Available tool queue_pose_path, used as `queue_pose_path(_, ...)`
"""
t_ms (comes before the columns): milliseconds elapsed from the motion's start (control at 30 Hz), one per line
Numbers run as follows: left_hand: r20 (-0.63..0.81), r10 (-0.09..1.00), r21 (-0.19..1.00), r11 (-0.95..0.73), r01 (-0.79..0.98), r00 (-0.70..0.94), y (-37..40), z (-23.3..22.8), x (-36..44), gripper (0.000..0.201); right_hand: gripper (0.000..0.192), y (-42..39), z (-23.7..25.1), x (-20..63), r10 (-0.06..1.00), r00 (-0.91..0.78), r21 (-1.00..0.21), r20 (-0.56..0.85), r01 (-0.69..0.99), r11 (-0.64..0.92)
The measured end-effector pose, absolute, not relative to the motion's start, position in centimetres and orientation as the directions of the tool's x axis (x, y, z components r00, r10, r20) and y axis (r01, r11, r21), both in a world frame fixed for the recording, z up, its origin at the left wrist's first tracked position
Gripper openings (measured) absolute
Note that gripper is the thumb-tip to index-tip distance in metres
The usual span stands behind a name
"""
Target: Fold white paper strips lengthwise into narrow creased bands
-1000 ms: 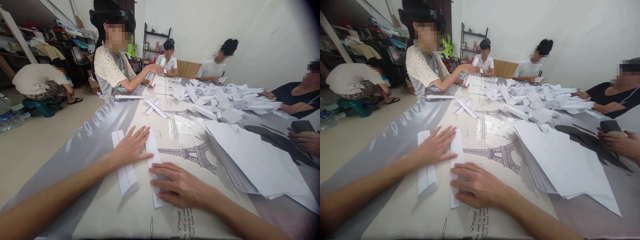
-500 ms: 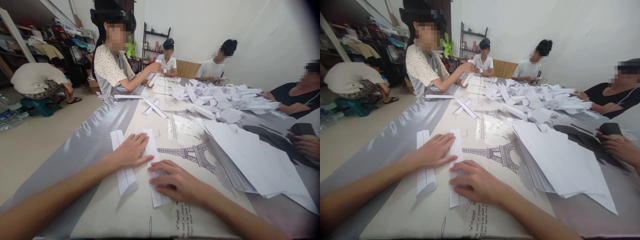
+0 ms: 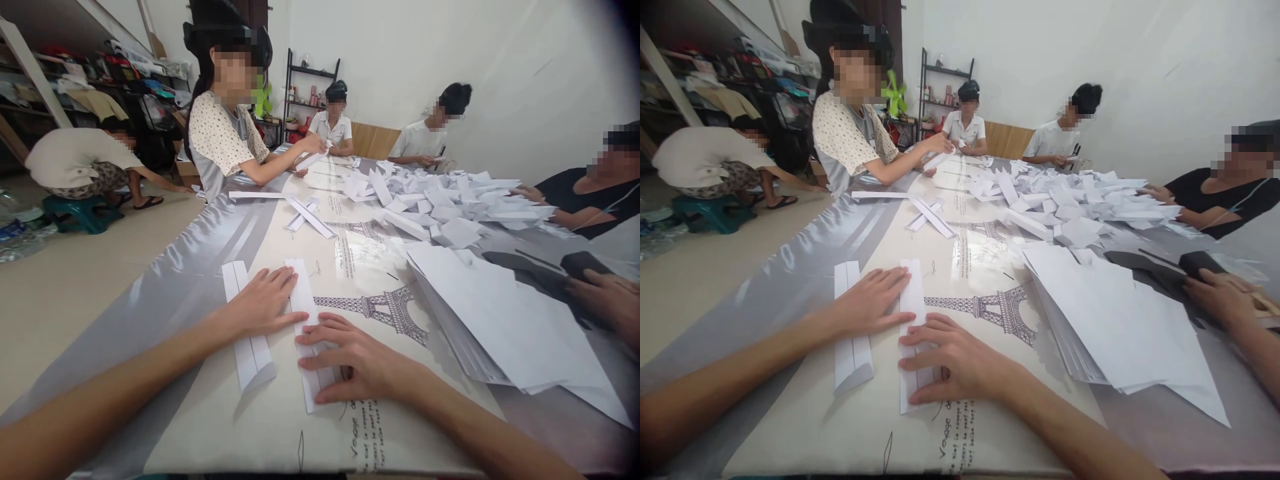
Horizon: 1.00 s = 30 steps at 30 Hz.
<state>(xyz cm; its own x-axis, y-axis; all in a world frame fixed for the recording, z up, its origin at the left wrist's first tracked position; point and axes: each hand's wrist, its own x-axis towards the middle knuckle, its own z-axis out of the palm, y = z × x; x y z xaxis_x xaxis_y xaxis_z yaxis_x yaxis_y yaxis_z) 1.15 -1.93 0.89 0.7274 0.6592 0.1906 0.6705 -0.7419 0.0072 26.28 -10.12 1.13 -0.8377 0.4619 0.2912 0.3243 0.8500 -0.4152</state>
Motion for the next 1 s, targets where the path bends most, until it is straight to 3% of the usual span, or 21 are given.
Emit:
queue_pose_path(300, 0.214, 0.675, -0.026, -0.719, 0.695, 0.706, -2.2, 1.3, 1.7, 0.077, 0.036, -10.8, 1.7, 26.1, 0.435, -0.840, -0.469, 0.323, 0.257, 0.845)
queue_pose_path(667, 0.229, 0.681, 0.044, -0.721, 0.692, 0.695, -1.1, 1.2, 1.3, 0.076, 0.030, -11.1, 2.5, 25.8, 0.410, -0.861, -0.417, 0.302, 0.268, 0.868)
queue_pose_path(1000, 0.246, 0.671, 0.068, -0.732, 0.678, 0.700, -0.4, 0.8, 0.9, 0.065, 0.027, -10.2, 2.3, 25.7, 0.430, -0.848, -0.486, 0.310, 0.247, 0.838)
